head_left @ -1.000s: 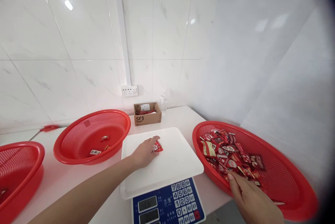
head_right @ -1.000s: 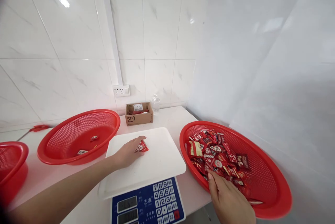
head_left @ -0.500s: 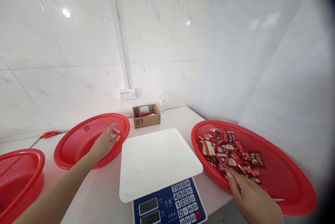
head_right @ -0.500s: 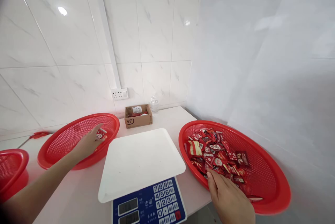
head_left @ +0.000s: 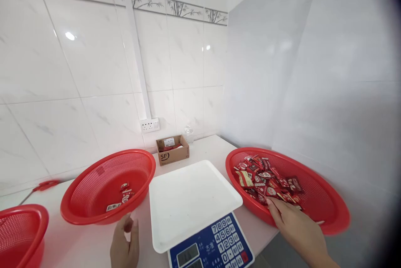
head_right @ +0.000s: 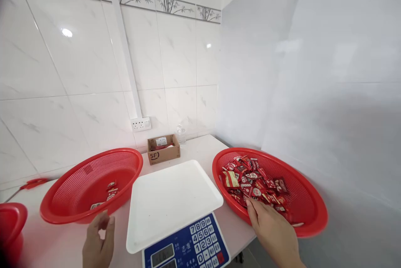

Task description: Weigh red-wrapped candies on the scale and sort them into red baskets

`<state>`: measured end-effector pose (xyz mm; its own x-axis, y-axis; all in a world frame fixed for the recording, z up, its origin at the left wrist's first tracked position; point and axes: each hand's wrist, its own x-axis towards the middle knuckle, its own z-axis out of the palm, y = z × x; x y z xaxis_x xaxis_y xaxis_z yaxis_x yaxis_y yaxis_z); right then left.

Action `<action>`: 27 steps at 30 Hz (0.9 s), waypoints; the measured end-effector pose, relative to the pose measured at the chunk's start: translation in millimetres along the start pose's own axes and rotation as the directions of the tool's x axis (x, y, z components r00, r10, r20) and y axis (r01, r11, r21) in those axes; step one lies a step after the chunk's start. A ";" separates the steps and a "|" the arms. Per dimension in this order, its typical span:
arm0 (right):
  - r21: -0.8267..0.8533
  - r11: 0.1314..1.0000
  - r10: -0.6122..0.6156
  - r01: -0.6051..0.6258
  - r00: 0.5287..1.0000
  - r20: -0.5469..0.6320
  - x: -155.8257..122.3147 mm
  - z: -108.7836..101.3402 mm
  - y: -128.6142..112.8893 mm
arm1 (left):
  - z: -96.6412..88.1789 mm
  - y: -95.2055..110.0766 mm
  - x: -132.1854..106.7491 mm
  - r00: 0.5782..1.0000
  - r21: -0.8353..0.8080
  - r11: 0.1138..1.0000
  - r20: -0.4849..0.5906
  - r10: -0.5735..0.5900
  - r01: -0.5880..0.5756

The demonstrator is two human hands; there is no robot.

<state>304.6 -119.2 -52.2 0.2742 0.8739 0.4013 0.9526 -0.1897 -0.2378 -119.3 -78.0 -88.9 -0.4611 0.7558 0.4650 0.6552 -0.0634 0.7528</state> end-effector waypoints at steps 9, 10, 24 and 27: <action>-0.033 0.992 0.129 -0.126 0.984 0.119 -1.1 -11.3 -16.2 | 3.3 -10.4 -10.4 0.984 -0.262 0.951 0.112 -0.136 0.161; -0.035 0.991 0.131 -0.128 0.982 0.136 -1.1 -11.9 -17.0 | 2.6 -11.4 -9.9 0.980 -0.274 0.946 0.140 -0.140 0.174; 0.096 0.983 0.105 -0.156 0.910 0.401 14.6 -21.8 -9.3 | 6.5 -10.6 -9.0 0.951 -0.225 0.943 0.242 -0.190 0.246; 0.265 0.958 -0.045 -0.107 0.859 0.510 29.5 -26.9 1.8 | 12.9 -20.0 -4.7 0.949 -0.253 0.931 0.241 -0.201 0.262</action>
<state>318.0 -105.8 -17.0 0.1258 0.9875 -0.0953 0.8483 -0.1568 -0.5058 -122.5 -71.9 -112.2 -0.4257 0.8872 0.1776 0.3383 -0.0260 0.9407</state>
